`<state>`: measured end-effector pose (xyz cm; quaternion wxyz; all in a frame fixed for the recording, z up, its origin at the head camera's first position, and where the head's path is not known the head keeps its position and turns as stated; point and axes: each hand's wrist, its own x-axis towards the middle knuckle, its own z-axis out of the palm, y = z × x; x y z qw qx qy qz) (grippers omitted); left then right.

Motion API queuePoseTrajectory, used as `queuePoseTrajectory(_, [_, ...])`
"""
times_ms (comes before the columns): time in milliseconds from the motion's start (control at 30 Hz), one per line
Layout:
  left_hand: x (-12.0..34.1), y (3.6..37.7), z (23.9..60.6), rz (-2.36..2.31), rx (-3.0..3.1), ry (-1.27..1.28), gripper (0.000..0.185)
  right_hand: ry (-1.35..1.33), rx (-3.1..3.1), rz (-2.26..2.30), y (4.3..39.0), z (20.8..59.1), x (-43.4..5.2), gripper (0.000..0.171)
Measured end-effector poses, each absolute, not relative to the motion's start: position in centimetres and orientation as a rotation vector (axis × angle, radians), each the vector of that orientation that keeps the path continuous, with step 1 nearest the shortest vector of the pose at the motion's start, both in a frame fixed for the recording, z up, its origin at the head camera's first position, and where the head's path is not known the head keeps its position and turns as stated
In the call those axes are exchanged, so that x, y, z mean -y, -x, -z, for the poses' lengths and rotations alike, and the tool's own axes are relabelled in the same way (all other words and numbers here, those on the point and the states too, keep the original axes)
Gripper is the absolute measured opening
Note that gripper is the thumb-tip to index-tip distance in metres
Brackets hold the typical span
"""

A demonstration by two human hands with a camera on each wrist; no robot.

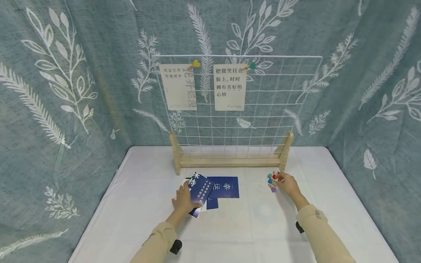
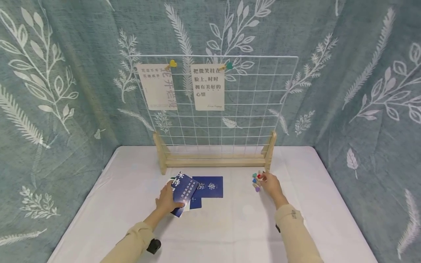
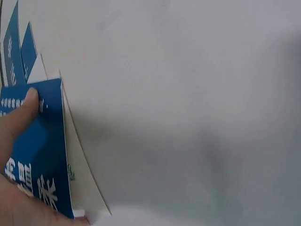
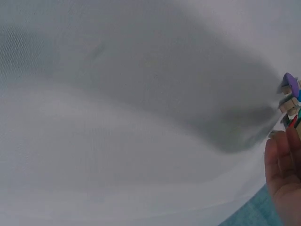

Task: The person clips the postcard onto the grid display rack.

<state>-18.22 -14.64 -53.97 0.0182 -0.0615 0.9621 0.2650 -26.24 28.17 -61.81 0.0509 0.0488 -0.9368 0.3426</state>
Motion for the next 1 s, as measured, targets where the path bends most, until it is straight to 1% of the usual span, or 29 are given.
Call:
queuePoseTrajectory(100, [14.5, 17.7, 54.3, -0.869, -3.002, 0.234, 0.097, -0.122, 2.912, -1.076, 23.0, 55.8, -25.3, 0.018])
queuePoseTrajectory(200, [14.5, 17.2, 54.4, -0.918, -3.048, 0.257, 0.093, -0.079, 2.92, -1.046, 21.8, 53.4, -23.7, 0.017])
queuePoseTrajectory(400, [14.9, 16.6, 53.9, -1.022, -3.111, 0.2, 0.083, -0.024, 2.917, -1.005, 22.3, 53.7, -22.9, 0.019])
queuePoseTrajectory(667, [14.5, 16.5, 53.2, -1.073, -3.018, 0.086, 0.082, 0.011, 2.914, -0.964, 22.4, 53.6, -22.4, 0.021])
queuePoseTrajectory(1000, [13.8, 16.2, 52.0, -1.181, -2.923, -0.022, 0.073, 0.064, 2.958, -0.891, 22.8, 53.2, -21.9, 0.023])
